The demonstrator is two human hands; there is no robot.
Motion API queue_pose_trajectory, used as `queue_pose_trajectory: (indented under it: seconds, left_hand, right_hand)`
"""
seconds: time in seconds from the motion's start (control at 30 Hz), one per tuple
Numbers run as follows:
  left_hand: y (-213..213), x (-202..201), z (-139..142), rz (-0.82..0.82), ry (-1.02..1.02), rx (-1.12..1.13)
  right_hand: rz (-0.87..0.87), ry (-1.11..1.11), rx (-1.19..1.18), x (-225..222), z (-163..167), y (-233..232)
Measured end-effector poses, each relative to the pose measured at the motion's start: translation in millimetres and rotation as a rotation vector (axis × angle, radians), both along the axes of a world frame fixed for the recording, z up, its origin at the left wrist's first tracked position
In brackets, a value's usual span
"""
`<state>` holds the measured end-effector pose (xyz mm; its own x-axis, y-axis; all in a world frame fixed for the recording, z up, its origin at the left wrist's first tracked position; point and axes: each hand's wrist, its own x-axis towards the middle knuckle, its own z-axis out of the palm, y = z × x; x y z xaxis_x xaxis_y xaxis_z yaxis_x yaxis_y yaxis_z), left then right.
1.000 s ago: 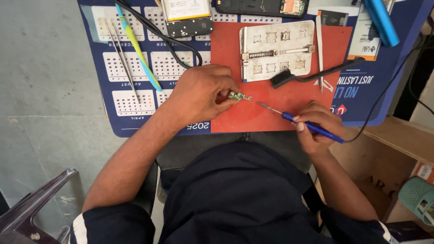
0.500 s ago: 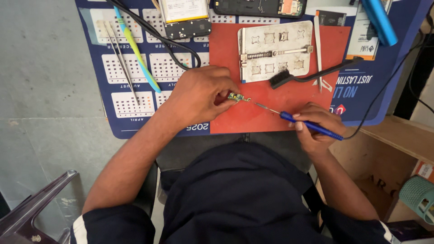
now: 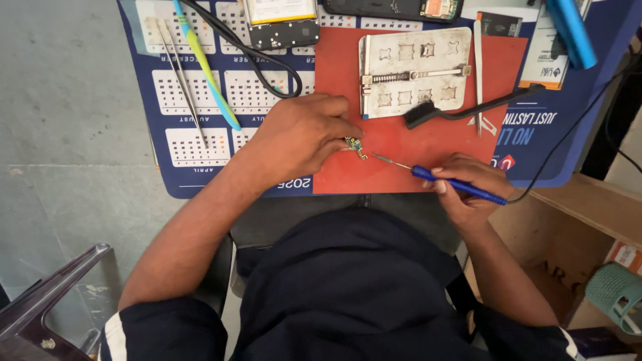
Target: The person is repairing a small electronic device, likely a mobile phone. They use a soldering iron to work on a small circuit board, then test the device using a handheld diagnostic tool. Finally, they apply tape to the device.
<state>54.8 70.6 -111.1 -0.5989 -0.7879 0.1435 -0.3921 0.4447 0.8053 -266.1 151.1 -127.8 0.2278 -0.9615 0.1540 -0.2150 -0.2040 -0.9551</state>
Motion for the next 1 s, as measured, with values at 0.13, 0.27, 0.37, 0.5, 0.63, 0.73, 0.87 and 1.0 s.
queue_pose_trajectory:
  seconds: [0.13, 0.27, 0.37, 0.5, 0.63, 0.73, 0.87, 1.0]
  left_hand:
    - [-0.3, -0.5, 1.3, -0.007, -0.019, -0.005]
    - [-0.6, -0.2, 1.7, -0.009, -0.014, -0.002]
    - [0.9, -0.2, 0.7, -0.014, -0.015, 0.004]
    - [0.9, -0.5, -0.7, -0.015, -0.023, -0.001]
    - [0.9, -1.1, -0.7, -0.013, -0.038, 0.002]
    - [0.9, -1.2, -0.6, -0.01, -0.04, 0.016]
    - [0.9, -1.0, -1.0, -0.011, -0.038, 0.016]
    - [0.7, -1.1, 0.0, -0.006, -0.038, 0.026]
  right_hand:
    - [0.034, 0.046, -0.042, 0.6, 0.8, -1.5]
    - [0.045, 0.07, -0.032, 0.8, 1.8, -1.5]
    - [0.055, 0.057, -0.035, 1.9, 0.6, -0.9]
    - [0.056, 0.052, -0.036, 1.9, -1.0, -0.9]
    - [0.045, 0.046, -0.029, 1.1, -1.3, -0.9]
    - [0.026, 0.023, -0.021, 1.2, -1.2, -0.6]
    - [0.036, 0.048, -0.028, 0.7, -0.9, -0.8]
    - [0.07, 0.062, -0.03, -1.2, -1.1, -1.4]
